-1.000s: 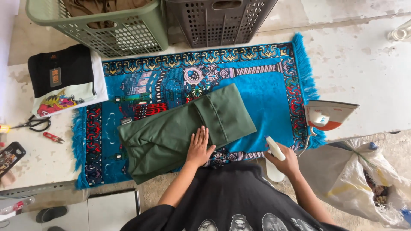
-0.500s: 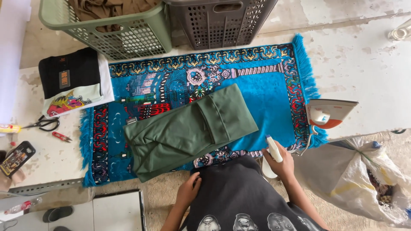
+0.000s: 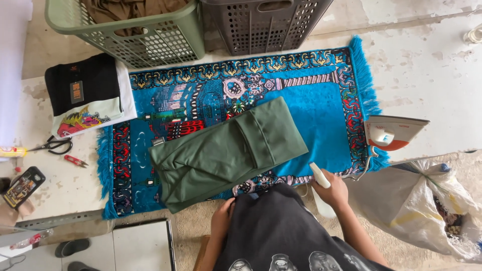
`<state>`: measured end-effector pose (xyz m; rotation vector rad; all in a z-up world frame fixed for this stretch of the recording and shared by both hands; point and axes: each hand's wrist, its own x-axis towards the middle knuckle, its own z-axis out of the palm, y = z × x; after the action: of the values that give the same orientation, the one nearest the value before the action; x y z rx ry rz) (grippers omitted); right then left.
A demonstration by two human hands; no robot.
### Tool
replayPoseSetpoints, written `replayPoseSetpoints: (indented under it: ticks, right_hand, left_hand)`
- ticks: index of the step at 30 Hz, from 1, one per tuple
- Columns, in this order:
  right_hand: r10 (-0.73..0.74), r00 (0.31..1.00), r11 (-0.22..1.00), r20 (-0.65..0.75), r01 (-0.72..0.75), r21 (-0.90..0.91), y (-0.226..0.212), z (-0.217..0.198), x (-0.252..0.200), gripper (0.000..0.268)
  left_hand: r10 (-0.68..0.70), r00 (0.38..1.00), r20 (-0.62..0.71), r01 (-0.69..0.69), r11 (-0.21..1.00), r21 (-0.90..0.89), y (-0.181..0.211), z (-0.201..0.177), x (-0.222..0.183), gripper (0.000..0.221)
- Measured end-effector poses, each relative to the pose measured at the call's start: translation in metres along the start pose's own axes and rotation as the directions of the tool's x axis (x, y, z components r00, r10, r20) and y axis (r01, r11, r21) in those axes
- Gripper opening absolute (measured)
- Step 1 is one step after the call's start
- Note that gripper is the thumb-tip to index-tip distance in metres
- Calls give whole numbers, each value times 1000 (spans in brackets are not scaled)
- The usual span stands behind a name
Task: Ironing a folded green t-shirt using a spray bottle and an electric iron on a workspace.
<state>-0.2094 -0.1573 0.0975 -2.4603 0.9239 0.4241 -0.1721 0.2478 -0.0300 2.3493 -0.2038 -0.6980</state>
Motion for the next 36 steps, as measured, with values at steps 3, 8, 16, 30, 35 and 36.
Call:
replayPoseSetpoints:
  ticks: [3,8,16,30,35,36]
  right_hand:
    - [71,994,996,86,-66,-57,22,13,5,45]
    - [-22,965,990,-262,58,131,-17,-1,4,28]
    - [-135,698,654,-703,596,466,-75,-49,82,56]
    - [57,781,747,-622,380,546,2,-39,177,99]
    - [-76,851,807,-519,358,469,7,-67,148,118]
    - [-114,853,849,-510,350,396,3,-77,139,121]
  left_hand:
    - [-103,991,89,99,994,46,1,-20,1,43]
    - [73,995,62,-76,996,46,4,-54,13,38]
    - [245,967,70,-251,964,92,22,-107,56,36]
    - [263,927,-268,-281,959,-32,25,-34,38,31]
    - [184,918,-350,-254,952,-168,12,23,42,32]
    - [187,909,-373,-267,948,-174,24,20,45,30]
